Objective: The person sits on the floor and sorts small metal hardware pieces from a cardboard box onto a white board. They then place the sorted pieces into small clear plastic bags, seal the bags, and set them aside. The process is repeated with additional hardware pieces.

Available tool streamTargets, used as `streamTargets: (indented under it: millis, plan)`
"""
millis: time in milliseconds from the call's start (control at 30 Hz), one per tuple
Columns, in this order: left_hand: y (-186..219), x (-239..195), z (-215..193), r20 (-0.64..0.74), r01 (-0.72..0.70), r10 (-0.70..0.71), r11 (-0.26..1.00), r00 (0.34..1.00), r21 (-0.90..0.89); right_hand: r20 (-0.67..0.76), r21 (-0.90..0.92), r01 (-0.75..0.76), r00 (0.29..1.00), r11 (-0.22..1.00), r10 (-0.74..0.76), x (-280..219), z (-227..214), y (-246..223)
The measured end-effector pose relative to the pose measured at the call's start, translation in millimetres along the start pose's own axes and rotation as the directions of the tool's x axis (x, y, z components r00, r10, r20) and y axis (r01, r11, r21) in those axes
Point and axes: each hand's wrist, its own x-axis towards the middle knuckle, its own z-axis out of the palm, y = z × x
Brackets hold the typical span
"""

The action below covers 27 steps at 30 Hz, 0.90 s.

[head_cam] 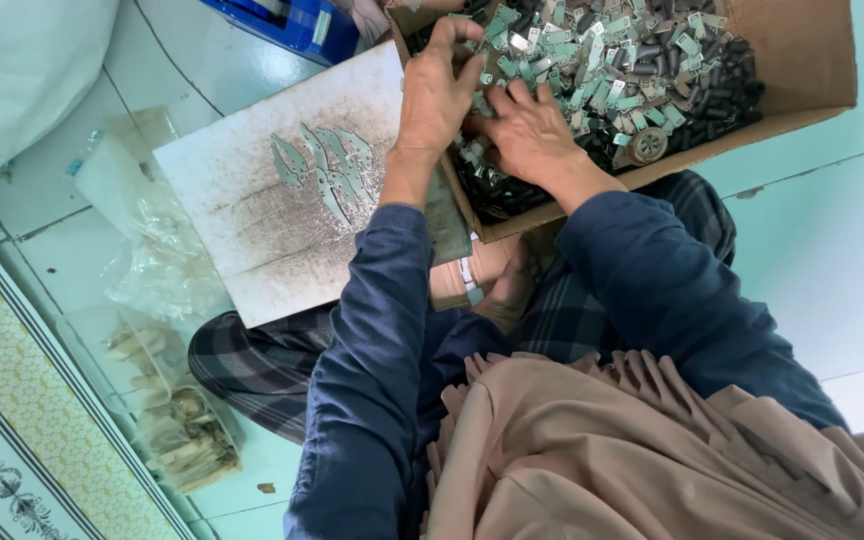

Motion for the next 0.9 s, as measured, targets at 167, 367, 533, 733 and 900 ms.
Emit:
streamTargets:
  millis: [167, 367, 533, 733, 900]
  plan:
    - [8, 1, -14, 0.101, 0.228, -0.207, 0.931, 0.973, -0.285, 0.015, -0.038, -0.197, 0.98, 0.98, 0.197, 8, 9, 14]
    - [-3, 1, -15, 0.128, 0.278, -0.248, 0.889, 0.96, -0.364, -0.125, 0.052, -0.298, 0.945, 0.953, 0.303, 8, 10, 23]
    - [-11, -1, -11, 0.07, 0.237, -0.228, 0.899, 0.971, -0.369, -0.287, 0.173, -0.439, 0.833, 0.881, 0.472, 12, 17, 42]
    - [-5, 0, -15, 0.065, 0.286, -0.282, 0.887, 0.957, -0.364, -0.418, 0.167, -0.376, 0.81, 0.911, 0.411, 14, 35, 59]
    - [-4, -2, -17, 0.054, 0.301, -0.306, 0.861, 0.95, -0.411, -0.206, 0.066, -0.125, 0.969, 0.99, 0.136, 13, 9, 27]
